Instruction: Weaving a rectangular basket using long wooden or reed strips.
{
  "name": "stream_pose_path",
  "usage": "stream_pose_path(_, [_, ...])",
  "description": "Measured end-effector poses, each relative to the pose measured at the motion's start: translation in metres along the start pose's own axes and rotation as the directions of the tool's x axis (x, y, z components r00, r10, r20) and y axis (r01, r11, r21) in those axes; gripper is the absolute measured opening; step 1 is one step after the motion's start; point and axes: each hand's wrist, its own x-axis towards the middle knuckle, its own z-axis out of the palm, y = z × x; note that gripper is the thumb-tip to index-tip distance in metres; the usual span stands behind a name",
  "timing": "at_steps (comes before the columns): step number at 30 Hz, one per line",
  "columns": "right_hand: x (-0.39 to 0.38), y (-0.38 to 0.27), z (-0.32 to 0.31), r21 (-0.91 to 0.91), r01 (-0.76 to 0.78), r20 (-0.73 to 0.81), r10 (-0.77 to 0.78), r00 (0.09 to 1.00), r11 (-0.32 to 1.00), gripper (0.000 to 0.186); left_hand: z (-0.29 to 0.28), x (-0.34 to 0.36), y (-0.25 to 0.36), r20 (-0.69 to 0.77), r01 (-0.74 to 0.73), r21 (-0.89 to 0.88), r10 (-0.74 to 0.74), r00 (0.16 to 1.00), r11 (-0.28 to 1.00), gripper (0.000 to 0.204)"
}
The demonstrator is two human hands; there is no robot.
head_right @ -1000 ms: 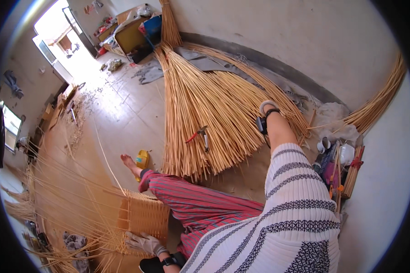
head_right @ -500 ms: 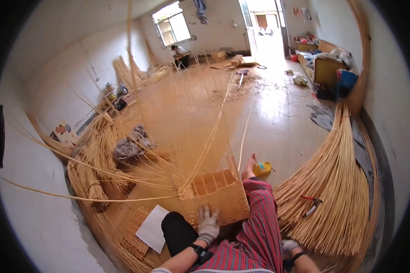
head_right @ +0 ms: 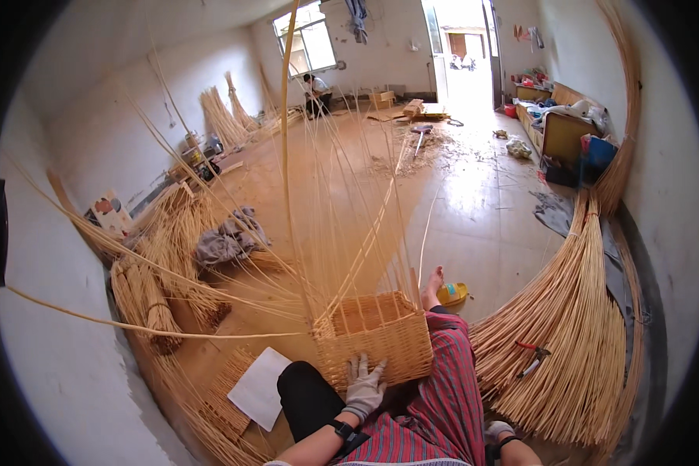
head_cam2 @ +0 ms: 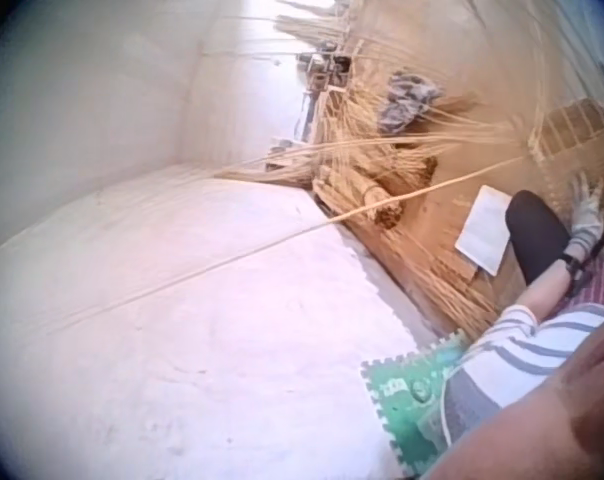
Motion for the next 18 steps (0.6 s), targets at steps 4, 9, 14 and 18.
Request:
stream_pose_path(4, [0.008, -0.024, 0.013, 0.377, 0.139, 0.004, -0.151, 0.988, 0.916, 0.055, -0.002, 0.001, 0.001, 0.001, 0.006, 0.012, -0.006, 1.0, 1.0, 0.071])
stream_pose_path(9, [0.009, -0.026, 0.004, 0.477, -0.012, 0.079, -0.029, 0.996, 0.879, 0.055, -0.004, 0.001, 0.003, -0.002, 0.001, -0.001, -0.001, 1.0, 1.0, 0.072])
stream_pose_path(14, [0.03, -0.003, 0.017, 0.216, -0.002, -0.008, 0.003, 1.0, 0.976, 0.056, -0.001, 0.002, 0.004, -0.015, 0.007, 0.024, -0.007, 1.0, 1.0, 0.071])
stream_pose_path(18, [0.063, 0.01, 0.053, 0.397, 0.049, 0.07, -0.084, 0.994, 0.916, 0.055, 0.003, 0.003, 0.002, -0.029, 0.008, -0.006, -0.008, 1.0, 1.0, 0.071])
